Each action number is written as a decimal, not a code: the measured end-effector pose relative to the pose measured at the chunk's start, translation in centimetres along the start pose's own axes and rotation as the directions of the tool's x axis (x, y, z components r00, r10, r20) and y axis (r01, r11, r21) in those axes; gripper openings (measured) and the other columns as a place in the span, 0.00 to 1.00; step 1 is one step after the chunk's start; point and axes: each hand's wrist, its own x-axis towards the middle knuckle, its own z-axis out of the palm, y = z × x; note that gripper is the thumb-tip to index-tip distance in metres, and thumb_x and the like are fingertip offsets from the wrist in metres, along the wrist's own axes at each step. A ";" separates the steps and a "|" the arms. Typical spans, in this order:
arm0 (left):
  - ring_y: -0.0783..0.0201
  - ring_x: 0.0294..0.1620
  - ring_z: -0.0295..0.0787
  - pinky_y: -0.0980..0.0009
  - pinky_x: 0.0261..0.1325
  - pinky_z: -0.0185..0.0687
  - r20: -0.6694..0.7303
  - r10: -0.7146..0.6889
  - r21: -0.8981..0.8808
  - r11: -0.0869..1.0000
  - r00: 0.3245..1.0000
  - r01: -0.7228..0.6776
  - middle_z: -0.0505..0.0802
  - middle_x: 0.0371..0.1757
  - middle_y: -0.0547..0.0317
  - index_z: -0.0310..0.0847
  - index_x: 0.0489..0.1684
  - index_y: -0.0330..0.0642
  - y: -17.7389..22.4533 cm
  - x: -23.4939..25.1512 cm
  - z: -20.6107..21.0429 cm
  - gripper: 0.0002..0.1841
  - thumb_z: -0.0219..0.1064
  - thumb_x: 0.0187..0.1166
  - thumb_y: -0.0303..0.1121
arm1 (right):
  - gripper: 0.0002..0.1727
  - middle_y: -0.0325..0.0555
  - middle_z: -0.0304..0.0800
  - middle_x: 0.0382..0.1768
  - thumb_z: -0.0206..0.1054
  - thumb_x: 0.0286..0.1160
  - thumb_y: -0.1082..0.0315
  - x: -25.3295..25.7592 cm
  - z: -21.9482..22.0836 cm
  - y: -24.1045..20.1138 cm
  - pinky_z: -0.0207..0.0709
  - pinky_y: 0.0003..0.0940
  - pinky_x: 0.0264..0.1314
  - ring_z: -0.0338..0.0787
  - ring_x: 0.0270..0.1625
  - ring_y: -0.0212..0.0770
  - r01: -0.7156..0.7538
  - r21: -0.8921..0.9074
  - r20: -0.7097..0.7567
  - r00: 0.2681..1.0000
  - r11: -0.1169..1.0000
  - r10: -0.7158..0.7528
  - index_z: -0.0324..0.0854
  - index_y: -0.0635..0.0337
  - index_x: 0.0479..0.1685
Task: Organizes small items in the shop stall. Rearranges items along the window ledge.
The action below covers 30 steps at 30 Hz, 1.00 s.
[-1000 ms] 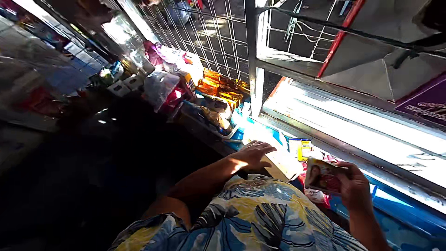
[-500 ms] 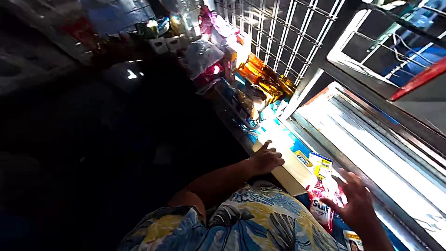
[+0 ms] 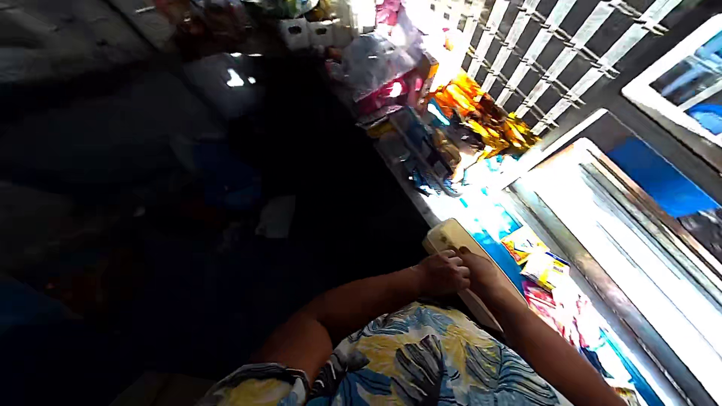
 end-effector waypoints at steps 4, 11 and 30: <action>0.48 0.46 0.93 0.51 0.51 0.85 0.015 -0.055 -0.052 0.997 0.998 0.055 0.94 0.38 0.50 0.90 0.32 0.39 1.4 -5.2 -1.2 0.11 0.60 0.79 0.21 | 0.21 0.64 0.88 0.61 0.59 0.84 0.64 -0.8 2.0 -5.0 0.79 0.67 0.63 0.89 0.62 0.66 0.055 -0.004 0.030 0.998 0.999 -0.054 0.76 0.62 0.73; 0.49 0.40 0.94 0.53 0.36 0.86 -0.130 -0.206 -0.044 0.979 0.970 0.201 0.94 0.37 0.52 0.91 0.31 0.41 3.3 -14.4 -3.5 0.11 0.62 0.79 0.23 | 0.17 0.63 0.91 0.59 0.61 0.83 0.67 -0.9 3.8 -11.8 0.74 0.68 0.72 0.88 0.66 0.63 0.373 0.239 0.078 0.913 0.897 -0.401 0.86 0.65 0.62; 0.46 0.40 0.95 0.48 0.37 0.84 -0.159 -0.391 -0.130 0.918 0.907 0.373 0.95 0.36 0.48 0.91 0.29 0.37 5.7 -9.5 -3.8 0.12 0.61 0.79 0.24 | 0.14 0.52 0.89 0.54 0.57 0.83 0.79 -6.0 -3.4 -13.6 0.76 0.26 0.65 0.85 0.56 0.32 0.262 0.473 0.265 0.868 0.841 -0.419 0.80 0.73 0.62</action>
